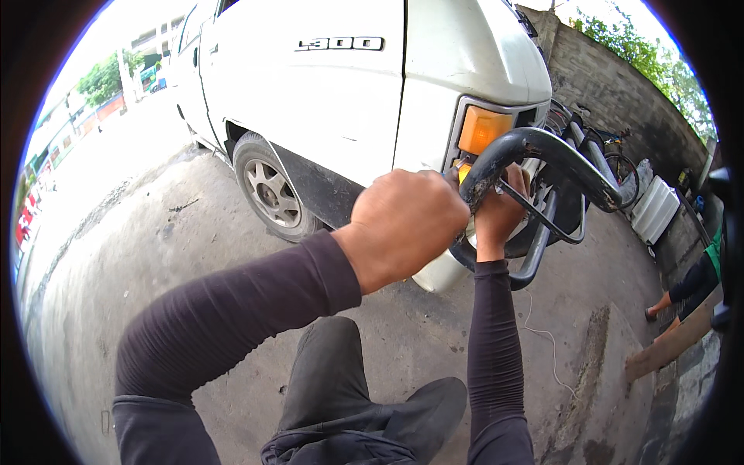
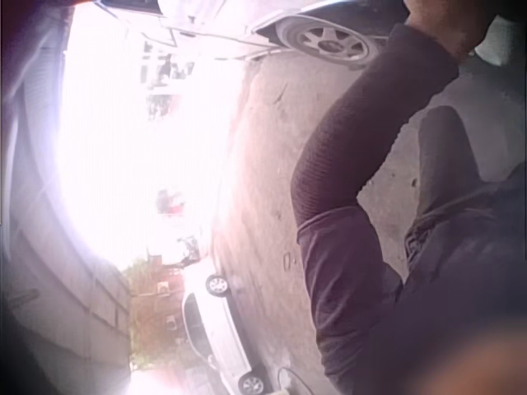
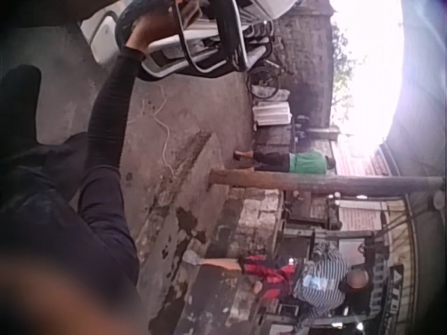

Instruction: The person kneels by the front of a white van and installs a new amber turn signal lens into the housing. They connect the wiring, test the light, and secure the lens with a screwdriver.

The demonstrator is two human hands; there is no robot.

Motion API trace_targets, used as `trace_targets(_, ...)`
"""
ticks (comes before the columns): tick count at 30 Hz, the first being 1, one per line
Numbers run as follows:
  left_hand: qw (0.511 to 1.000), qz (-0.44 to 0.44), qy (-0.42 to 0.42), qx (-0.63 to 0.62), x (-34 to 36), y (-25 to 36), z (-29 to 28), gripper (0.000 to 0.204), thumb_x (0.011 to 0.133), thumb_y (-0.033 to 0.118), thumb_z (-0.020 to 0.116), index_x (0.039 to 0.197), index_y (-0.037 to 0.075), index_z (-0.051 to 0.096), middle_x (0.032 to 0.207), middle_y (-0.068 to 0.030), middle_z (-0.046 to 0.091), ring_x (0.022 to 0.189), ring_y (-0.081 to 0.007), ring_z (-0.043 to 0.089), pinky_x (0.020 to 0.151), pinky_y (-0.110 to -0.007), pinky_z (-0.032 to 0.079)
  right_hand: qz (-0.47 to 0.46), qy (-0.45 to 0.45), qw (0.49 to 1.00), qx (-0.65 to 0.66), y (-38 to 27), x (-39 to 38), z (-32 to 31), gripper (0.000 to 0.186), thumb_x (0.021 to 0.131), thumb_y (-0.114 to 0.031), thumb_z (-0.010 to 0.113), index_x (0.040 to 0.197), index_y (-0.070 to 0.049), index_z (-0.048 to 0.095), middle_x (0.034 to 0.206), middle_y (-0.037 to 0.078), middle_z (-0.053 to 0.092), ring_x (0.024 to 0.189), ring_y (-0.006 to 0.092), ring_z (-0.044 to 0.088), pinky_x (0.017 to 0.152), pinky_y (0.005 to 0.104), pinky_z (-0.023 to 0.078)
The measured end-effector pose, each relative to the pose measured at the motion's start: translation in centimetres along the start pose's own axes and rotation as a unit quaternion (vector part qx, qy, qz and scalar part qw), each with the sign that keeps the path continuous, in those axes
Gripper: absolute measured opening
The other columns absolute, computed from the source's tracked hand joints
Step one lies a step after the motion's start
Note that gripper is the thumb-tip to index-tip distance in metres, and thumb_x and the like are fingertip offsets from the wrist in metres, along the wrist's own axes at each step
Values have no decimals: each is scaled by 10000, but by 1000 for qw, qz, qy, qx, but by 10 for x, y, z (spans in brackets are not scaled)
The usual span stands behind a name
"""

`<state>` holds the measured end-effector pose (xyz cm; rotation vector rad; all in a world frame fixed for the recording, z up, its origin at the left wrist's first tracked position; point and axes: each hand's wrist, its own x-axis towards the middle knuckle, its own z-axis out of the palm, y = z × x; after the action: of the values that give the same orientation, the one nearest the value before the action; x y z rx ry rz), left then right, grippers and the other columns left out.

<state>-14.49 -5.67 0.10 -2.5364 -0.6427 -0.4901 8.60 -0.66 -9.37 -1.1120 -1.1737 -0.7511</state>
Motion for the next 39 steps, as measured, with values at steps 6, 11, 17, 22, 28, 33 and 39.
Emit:
trace_targets(6,946,-132,72,-287,1,-14,12,336,897,85,634,1166,-113,666,936,-181,720,656,-235,713,529,-320,567,24,-13,999,17,-5,1,-2,387,847,-140,817,1198,-29,699,1009,115,668,974,299,661,863,401,540)
trace_targets(11,864,-170,-34,-473,10,-21,4,372,870,88,623,1175,-124,657,874,-238,725,669,-297,731,597,-389,592,10,5,1000,27,-6,2,0,275,873,-159,776,1076,-9,668,999,153,677,998,357,651,884,456,523)
trace_targets(17,997,-39,44,-40,-11,-6,12,561,879,65,632,1420,-75,578,829,-202,704,702,-296,739,622,-437,585,30,-1,999,39,-9,-1,-2,227,889,-160,749,1032,-5,663,982,172,692,997,390,646,886,487,509)
trace_targets(22,880,-204,69,-423,-3,-20,15,484,928,131,641,1361,-85,615,868,-182,698,615,-215,660,547,-377,549,10,-2,999,33,-4,0,-2,388,840,-103,820,1197,-11,699,999,110,647,918,263,664,817,372,541)
trace_targets(28,985,-97,-26,-140,-4,-2,12,372,916,119,617,1227,-59,717,917,-259,743,726,-309,744,665,-413,589,-12,-3,1000,-4,2,-2,-1,395,850,-82,803,1225,-25,692,1020,104,643,935,257,677,836,379,549)
trace_targets(33,929,-156,127,-312,-12,-7,13,409,911,97,640,1285,-65,674,1061,-234,737,675,-237,710,578,-386,595,-11,-8,1000,6,0,-2,-2,403,851,-75,795,1238,-36,689,1037,106,640,942,264,684,845,382,554)
trace_targets(39,856,-228,-19,-464,1,-20,9,461,932,123,620,1340,-93,626,912,-227,725,565,-193,638,591,-362,588,-21,-8,1000,-3,1,-2,-2,388,865,-82,778,1239,-30,688,1024,104,633,925,262,679,841,382,554)
